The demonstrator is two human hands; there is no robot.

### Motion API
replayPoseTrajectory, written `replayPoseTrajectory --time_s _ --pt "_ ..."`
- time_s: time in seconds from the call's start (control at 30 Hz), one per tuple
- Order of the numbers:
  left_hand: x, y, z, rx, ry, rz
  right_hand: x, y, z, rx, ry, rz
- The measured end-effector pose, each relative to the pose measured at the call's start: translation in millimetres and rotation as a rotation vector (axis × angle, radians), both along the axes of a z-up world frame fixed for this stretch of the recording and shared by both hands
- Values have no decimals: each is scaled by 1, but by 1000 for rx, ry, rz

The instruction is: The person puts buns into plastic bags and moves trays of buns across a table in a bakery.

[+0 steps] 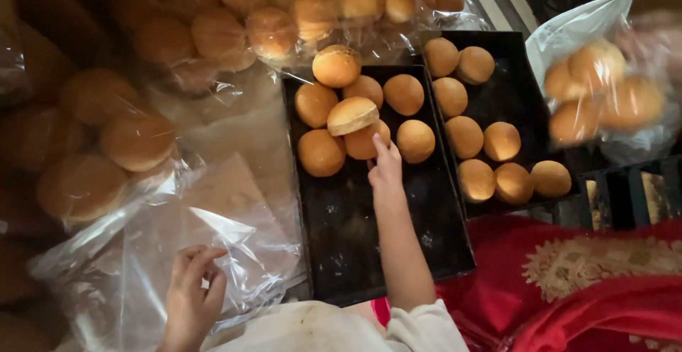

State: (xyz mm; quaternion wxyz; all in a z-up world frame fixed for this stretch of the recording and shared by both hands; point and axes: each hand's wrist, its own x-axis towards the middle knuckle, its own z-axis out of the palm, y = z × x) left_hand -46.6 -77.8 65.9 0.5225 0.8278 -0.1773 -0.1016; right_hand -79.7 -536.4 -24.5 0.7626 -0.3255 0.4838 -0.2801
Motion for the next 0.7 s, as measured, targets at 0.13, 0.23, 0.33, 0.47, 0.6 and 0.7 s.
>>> replayPoseTrajectory --time_s 0.13,0.23,0.33,0.47,0.6,0.7 --pt "0 1 -9 11 -97 -84 6 -20 -31 -131 -219 25" --pt "4 5 -14 -4 -140 -111 -10 -7 -7 61 -336 -63" --pt "9 10 -29 -12 -148 -99 -40 1 18 244 -373 -194" --pt "9 15 -40 -54 -165 -77 -75 -6 30 242 -316 -380" --pt "2 2 -15 -51 -157 -43 -83 -23 19 263 -578 -352" --pt "3 1 -16 -11 -169 -10 -82 -24 15 282 -615 -226"
